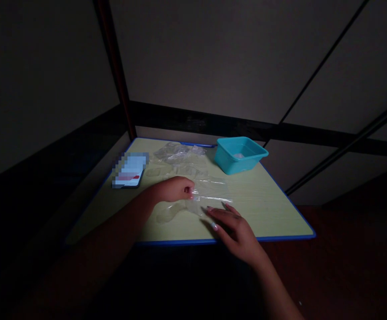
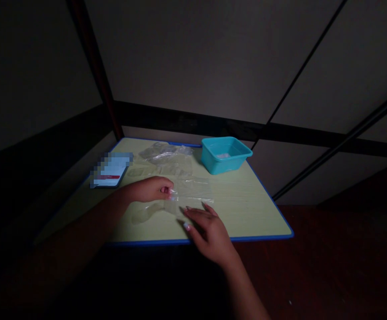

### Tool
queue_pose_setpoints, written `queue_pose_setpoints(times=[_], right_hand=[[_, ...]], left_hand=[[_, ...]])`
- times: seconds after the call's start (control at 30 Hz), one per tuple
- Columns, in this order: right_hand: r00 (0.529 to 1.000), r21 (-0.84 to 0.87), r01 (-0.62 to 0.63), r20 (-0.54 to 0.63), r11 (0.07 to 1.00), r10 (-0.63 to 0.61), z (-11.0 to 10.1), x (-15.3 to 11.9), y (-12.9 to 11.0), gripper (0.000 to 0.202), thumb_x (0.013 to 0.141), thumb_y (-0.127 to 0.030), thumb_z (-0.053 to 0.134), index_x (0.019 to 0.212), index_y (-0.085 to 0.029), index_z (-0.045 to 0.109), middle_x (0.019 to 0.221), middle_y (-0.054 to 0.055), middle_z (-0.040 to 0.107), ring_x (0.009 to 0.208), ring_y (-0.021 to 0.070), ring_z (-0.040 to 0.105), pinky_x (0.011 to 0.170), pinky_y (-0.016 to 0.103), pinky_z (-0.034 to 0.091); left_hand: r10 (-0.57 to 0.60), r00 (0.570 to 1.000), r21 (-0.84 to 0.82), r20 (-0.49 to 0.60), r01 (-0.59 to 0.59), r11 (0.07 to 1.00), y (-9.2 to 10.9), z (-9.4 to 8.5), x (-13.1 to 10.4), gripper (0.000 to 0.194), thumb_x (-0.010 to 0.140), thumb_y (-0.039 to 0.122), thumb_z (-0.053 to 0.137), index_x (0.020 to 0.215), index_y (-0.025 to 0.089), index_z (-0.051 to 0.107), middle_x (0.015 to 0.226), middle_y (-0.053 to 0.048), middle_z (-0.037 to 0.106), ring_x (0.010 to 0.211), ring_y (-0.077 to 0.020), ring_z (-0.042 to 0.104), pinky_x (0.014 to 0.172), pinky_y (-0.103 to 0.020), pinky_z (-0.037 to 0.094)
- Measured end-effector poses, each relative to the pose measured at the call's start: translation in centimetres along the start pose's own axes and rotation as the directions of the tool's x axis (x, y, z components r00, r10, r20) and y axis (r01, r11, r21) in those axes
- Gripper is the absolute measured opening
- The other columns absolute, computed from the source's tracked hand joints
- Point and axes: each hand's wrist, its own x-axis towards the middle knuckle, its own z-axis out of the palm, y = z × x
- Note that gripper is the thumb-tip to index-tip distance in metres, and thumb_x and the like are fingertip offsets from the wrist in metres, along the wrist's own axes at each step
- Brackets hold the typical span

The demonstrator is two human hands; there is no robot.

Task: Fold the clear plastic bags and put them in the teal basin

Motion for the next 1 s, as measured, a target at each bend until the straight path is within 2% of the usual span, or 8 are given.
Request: queue_pose_setpoints(times=[0.17, 0.23, 0.33, 0.47, 0.63, 1.0], right_hand=[[0.999, -0.072, 0.029, 0.044, 0.997, -0.025, -0.2, 0.1, -0.1, 0.041, 0.089, -0.032, 0.047, 0.13, -0.027, 0.048, 0.128, 0.007, 0.056, 0.119, 0.0198, 0.049, 0.105, 0.048, 0.028], [0.997, -0.147, 0.043, 0.063, 0.988, -0.035, -0.2, 0.1, -0.2, 0.045, 0.088, -0.037, 0.049, 0.132, -0.028, 0.046, 0.137, 0.008, 0.047, 0.126, 0.0226, 0.041, 0.105, 0.05, 0.027], [0.993, -0.277, 0.064, 0.115, 0.959, -0.033, 0.0, 0.3, -0.4, 0.055, 0.086, -0.049, 0.048, 0.138, -0.033, 0.037, 0.149, 0.006, 0.027, 0.135, 0.0291, 0.025, 0.105, 0.059, 0.017], [0.981, -0.378, 0.093, 0.193, 0.921, -0.019, 0.2, 0.7, -0.9, 0.065, 0.083, -0.061, 0.043, 0.142, -0.039, 0.024, 0.153, 0.003, 0.011, 0.138, 0.0344, 0.011, 0.102, 0.067, 0.008], [0.974, -0.4, 0.118, 0.226, 0.909, -0.027, 0.6, 1.2, -1.2, 0.07, 0.082, -0.064, 0.042, 0.143, -0.039, 0.018, 0.153, 0.003, 0.008, 0.138, 0.0352, 0.01, 0.102, 0.068, 0.007], [0.971, -0.418, 0.107, 0.238, 0.902, -0.005, 1.0, 1.3, -1.2, 0.074, 0.082, -0.066, 0.039, 0.144, -0.032, 0.019, 0.152, 0.007, 0.011, 0.138, 0.0337, 0.011, 0.103, 0.066, 0.009]], left_hand=[[0.006, 1.0, 0.044, -0.005, -0.006, 0.999, -0.1, 0.1, -0.1, 0.014, 0.073, 0.024, 0.056, 0.063, 0.016, 0.05, 0.065, 0.003, 0.049, 0.063, -0.0117, 0.047, 0.056, -0.022, 0.032], [0.011, 1.0, 0.059, -0.005, -0.01, 0.998, 0.0, 0.1, -0.2, 0.014, 0.073, 0.024, 0.055, 0.063, 0.016, 0.05, 0.065, 0.003, 0.049, 0.063, -0.0115, 0.046, 0.056, -0.022, 0.032], [0.014, 1.0, 0.096, -0.008, -0.013, 0.995, 0.3, 0.1, -0.2, 0.014, 0.074, 0.022, 0.055, 0.063, 0.016, 0.05, 0.065, 0.003, 0.048, 0.063, -0.0114, 0.045, 0.057, -0.022, 0.032], [0.017, 1.0, 0.14, -0.018, -0.015, 0.99, 0.5, 0.1, -0.3, 0.015, 0.074, 0.021, 0.055, 0.061, 0.016, 0.048, 0.065, 0.003, 0.047, 0.062, -0.0113, 0.045, 0.056, -0.022, 0.031], [0.012, 1.0, 0.149, -0.019, -0.01, 0.989, 0.4, 0.1, -0.3, 0.014, 0.073, 0.019, 0.055, 0.061, 0.016, 0.049, 0.064, 0.003, 0.048, 0.061, -0.0112, 0.045, 0.056, -0.022, 0.031], [0.011, 1.0, 0.203, -0.02, -0.007, 0.979, 0.4, 0.1, -0.3, 0.013, 0.073, 0.019, 0.056, 0.062, 0.016, 0.051, 0.065, 0.003, 0.05, 0.062, -0.0115, 0.046, 0.057, -0.022, 0.033]])
